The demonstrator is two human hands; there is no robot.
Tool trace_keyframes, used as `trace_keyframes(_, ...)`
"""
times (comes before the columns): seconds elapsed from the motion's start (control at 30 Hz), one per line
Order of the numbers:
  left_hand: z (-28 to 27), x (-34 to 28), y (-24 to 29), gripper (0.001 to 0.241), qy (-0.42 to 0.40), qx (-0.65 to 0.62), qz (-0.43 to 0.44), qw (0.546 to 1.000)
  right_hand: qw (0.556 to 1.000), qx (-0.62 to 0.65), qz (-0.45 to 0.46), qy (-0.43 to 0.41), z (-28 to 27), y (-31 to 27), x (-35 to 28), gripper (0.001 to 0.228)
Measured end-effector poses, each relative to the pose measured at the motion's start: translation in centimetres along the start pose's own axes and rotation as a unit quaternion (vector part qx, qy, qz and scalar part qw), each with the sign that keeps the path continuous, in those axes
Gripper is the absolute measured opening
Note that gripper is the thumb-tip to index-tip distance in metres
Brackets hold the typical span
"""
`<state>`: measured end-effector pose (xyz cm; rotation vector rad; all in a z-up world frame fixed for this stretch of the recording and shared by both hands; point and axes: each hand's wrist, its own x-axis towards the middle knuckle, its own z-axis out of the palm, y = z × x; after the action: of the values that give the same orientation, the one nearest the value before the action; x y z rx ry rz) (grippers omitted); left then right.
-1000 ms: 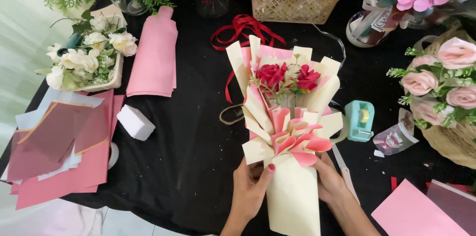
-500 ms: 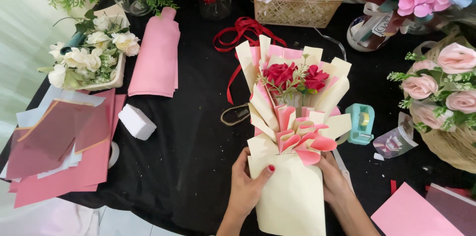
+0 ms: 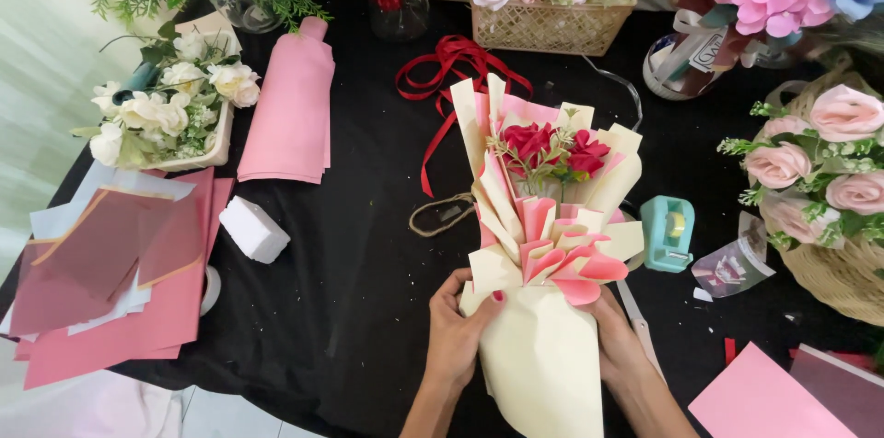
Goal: Wrapping a small bouquet of red roses with decorative paper and securing it with tape
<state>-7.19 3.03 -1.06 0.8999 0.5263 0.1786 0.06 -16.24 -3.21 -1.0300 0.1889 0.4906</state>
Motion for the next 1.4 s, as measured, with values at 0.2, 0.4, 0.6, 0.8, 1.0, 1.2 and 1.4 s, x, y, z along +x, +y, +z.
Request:
trace_keyframes(0.2, 0.3, 0.8, -1.1, 0.029, -0.02, -0.035, 0.021, 0.999, 0.999, 0.035, 0.011, 0.017, 2.4, -0.6, -1.0, 0.055)
trace_keyframes(0.4, 0.2, 2.1, -2.5, 0.036, 0.016, 0.012, 0.082, 0.996, 0.999, 0.041, 0.003, -0.03, 1.3, 0.3, -0.9, 0.055)
trace_keyframes(0.6, -0.3, 3.3, -3.7, 0.034, 0.013, -0.039, 0.203, 0.978, 0.999, 0.039, 0.019, 0.006, 1.0, 0.9, -0.9, 0.06)
trace_keyframes(0.8, 1.1, 2.9, -3.2, 0.024, 0.012, -0.038, 0.161, 0.986, 0.999, 0.038, 0.033, 0.014, 0.3, 1.9, -0.3, 0.06)
trace_keyframes(1.0, 1.7, 1.7, -1.9, 0.027, 0.074, 0.086, 0.215, 0.97, 0.998, 0.049, -0.015, -0.028, 1.2, 0.9, -1.1, 0.054)
trace_keyframes(1.2, 1.5, 0.2, 0.8, 0.012, 0.038, 0.231, 0.235, 0.944, 0.997, 0.04, -0.047, -0.046, 0.9, 0.9, -0.8, 0.046)
trace_keyframes(1.4, 1.8, -2.0, 2.6, 0.024, -0.01, 0.239, 0.135, 0.961, 0.997, 0.041, -0.058, 0.017, 0.7, 1.0, -0.2, 0.053)
